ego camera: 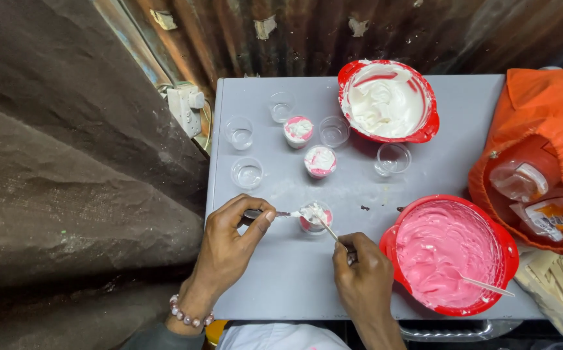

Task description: Filling small plastic cups with layers of white and pink cream using a spoon and wooden sticks

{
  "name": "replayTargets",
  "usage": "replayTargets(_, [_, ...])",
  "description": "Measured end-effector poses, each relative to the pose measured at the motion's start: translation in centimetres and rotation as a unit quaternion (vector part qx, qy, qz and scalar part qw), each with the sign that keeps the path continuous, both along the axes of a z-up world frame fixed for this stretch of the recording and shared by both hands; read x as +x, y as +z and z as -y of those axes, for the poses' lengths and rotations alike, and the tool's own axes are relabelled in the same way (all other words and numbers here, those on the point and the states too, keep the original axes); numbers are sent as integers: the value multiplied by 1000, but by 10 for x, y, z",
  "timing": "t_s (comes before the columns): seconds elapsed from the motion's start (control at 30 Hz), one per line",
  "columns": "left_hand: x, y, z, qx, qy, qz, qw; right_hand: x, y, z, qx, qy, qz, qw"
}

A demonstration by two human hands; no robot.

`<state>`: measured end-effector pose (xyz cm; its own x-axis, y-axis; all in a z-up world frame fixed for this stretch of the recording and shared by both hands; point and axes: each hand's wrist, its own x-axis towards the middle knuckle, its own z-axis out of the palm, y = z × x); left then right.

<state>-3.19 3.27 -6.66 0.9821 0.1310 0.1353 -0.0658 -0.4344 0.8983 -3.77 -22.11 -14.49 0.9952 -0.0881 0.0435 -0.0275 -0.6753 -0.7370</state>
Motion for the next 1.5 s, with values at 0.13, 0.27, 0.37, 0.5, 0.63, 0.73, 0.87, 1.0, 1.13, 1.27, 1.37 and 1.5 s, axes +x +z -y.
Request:
replayTargets(0.13, [3, 5, -9, 1, -7, -41, 999, 6, 19, -7, 59, -73, -96, 991])
replayTargets(0.27, [10, 1, -20, -4, -32, -5, 999, 12, 33, -13, 87, -106, -138, 981])
replayTargets(0.37, [12, -2, -28, -15, -41, 9, 999, 13, 47, -20, 110, -132, -151, 973])
replayTargets(0.5, [14, -5, -34, -32, -37, -9, 999, 12, 46, -25, 116, -147, -160, 969])
replayTargets(0.63, [16, -8, -40, -48, -37, 4, 998, 9, 50, -31, 114, -181, -184, 959])
replayTargets(0.73, [15, -6, -44, -64, -36, 5, 997, 5, 46, -34, 187, -200, -194, 942])
replayTargets(0.87, [17, -1, -48, -79, -26, 3, 997, 2, 41, -38, 258, -217, -214, 917])
replayTargets(1.0, [22, -1, -46, -80, -22, 11, 997, -2, 34, -33, 355, -225, -192, 887])
replayTargets(1.13, [19, -1, -37, -89, -10, 14, 996, -9, 16, -20, 403, -223, -193, 866])
replayTargets(1.27, [15, 7, -32, -89, 7, 18, 996, -14, 21, -16, 430, -213, -189, 857])
replayTargets(1.37, [20, 11, -31, -85, 21, 26, 996, -5, 26, -22, 421, -192, -173, 870])
replayTargets(1.5, [14, 12, -18, -97, 37, 29, 994, -13, 49, -19, 370, -233, -169, 883])
